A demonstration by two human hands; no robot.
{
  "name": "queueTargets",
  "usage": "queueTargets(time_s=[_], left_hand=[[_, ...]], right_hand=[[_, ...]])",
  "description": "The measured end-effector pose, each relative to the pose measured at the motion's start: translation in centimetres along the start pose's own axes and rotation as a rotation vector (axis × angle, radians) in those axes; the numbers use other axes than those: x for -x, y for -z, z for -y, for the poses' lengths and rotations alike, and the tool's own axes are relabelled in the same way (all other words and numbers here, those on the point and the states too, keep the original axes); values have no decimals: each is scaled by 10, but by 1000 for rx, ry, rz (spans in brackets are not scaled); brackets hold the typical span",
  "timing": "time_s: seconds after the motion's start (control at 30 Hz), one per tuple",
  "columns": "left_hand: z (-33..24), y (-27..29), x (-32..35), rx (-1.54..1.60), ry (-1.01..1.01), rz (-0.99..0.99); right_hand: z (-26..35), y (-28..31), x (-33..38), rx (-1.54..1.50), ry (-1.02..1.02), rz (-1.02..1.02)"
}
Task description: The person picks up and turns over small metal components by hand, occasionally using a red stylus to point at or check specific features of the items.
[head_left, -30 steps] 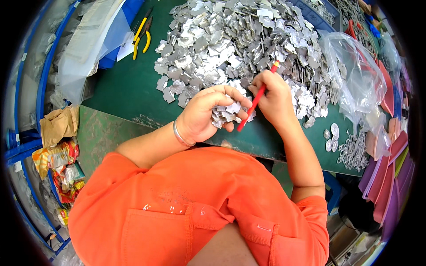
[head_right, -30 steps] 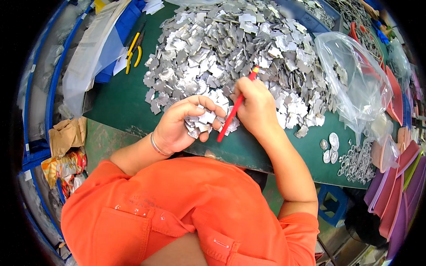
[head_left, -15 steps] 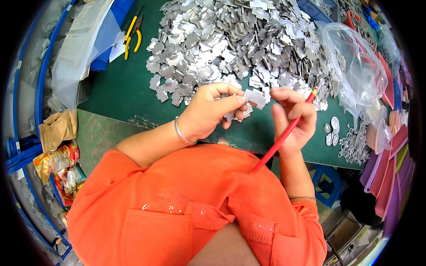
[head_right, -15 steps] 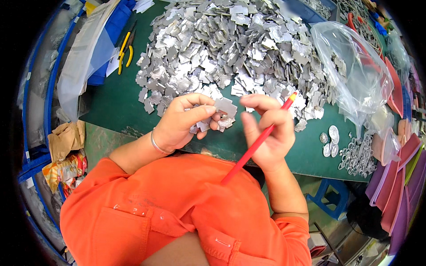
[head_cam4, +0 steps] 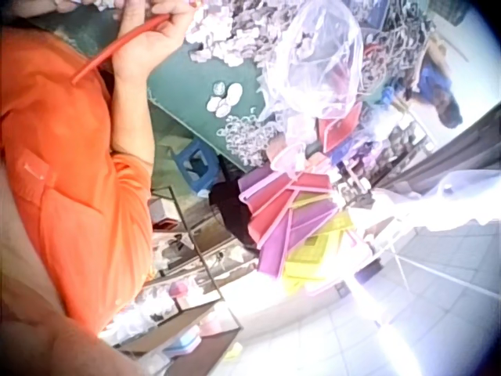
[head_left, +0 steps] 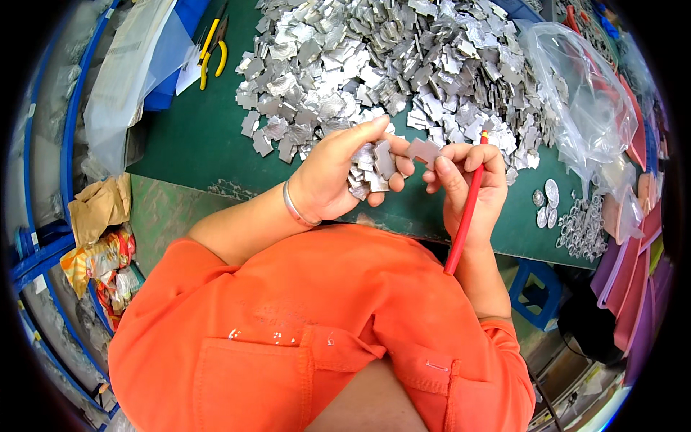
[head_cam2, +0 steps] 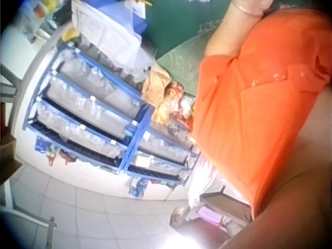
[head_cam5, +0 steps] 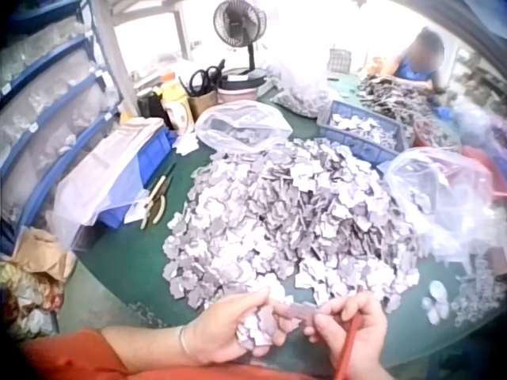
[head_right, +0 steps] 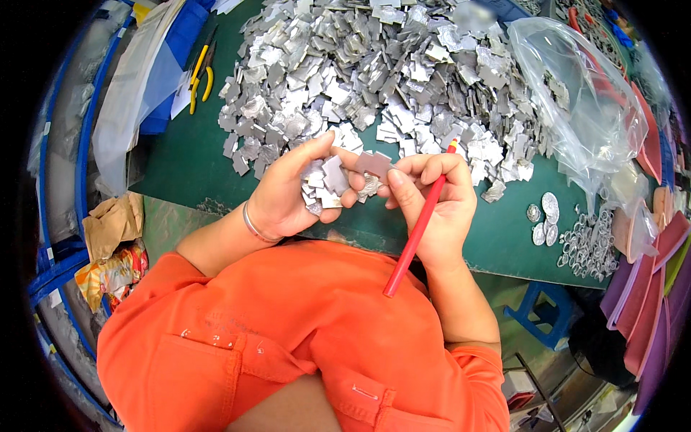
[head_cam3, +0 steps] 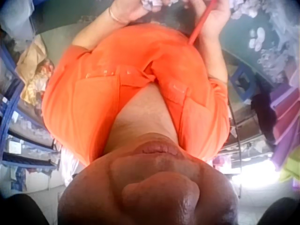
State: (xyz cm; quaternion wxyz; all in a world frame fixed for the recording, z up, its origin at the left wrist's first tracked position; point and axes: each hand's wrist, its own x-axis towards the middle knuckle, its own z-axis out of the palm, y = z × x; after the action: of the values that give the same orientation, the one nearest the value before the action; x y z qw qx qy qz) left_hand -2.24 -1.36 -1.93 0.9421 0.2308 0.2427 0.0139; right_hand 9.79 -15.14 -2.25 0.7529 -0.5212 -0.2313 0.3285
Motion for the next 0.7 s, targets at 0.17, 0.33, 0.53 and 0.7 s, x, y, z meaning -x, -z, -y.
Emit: queueTargets(time_s=[0.17, 0.33, 0.53, 0.7], left_hand=[[0, 2, -3, 77, 40, 56], [-3, -2, -3, 46, 62, 104], [-5, -4, -4, 44, 74, 135], [0, 1, -4, -175, -55, 17]], right_hand=[[0, 0, 1, 1, -2, -14], [0, 1, -1, 36, 98, 10], [-1, 3, -2, 43, 142, 19], [-6, 8, -1, 256, 335, 82]])
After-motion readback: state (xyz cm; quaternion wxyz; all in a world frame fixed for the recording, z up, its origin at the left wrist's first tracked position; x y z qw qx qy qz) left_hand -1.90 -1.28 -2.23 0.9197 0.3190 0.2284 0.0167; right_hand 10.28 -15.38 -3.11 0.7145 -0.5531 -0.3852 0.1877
